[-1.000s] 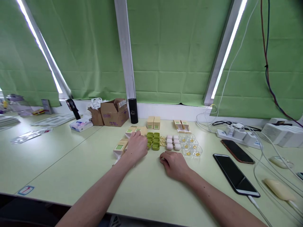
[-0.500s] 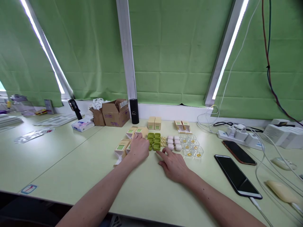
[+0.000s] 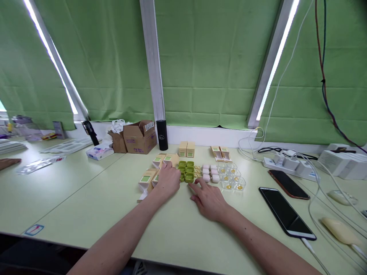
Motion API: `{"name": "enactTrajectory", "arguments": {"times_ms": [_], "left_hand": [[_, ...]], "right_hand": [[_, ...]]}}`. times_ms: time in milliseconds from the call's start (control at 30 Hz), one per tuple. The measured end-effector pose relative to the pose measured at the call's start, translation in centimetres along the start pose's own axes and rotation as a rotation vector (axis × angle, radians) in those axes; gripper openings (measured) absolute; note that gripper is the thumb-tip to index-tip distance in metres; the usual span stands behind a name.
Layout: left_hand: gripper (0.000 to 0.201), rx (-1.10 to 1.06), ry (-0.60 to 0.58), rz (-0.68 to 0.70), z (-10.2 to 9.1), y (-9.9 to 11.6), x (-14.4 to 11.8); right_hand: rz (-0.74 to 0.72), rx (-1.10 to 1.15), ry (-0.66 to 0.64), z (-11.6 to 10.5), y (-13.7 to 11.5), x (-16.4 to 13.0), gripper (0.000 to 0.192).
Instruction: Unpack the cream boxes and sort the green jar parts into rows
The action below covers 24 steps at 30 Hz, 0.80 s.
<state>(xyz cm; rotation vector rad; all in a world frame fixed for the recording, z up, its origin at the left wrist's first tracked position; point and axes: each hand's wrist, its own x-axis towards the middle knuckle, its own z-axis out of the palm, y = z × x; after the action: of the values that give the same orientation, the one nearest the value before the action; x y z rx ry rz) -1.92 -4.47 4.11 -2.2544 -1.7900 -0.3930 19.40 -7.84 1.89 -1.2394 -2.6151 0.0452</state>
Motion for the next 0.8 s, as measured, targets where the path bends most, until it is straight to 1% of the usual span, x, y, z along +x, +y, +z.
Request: {"name": "enactTrajectory", "arguments": {"times_ms": [133, 300, 533, 700, 800], "left_hand": [[0.015, -0.052, 0.019, 0.001, 0.0, 0.0, 0.0], [0.015, 0.036, 0.000, 0.026, -0.3, 0.0, 0.0], [0.004, 0.018, 0.022, -0.001, -0.7, 0.1, 0.0], [0.014, 0.088, -0.004, -0.001, -1.5, 0.2, -0.1], [0.015, 0.112, -0.030, -0.011, -2.0, 0.4, -0.1]], "right_hand": [[-0.001, 0.001, 0.000, 0.1, 0.0, 0.0, 0.042], [-0.008, -0.006, 0.000, 0.1, 0.0, 0.1, 0.041], [-0.006, 0.006, -0.005, -0.1, 0.0, 0.1, 0.035], [-0.009, 0.038, -0.001, -0.1, 0.1, -0.1, 0.030], [0.000, 0.055, -0.001, 0.0, 0.3, -0.1, 0.024]]}}
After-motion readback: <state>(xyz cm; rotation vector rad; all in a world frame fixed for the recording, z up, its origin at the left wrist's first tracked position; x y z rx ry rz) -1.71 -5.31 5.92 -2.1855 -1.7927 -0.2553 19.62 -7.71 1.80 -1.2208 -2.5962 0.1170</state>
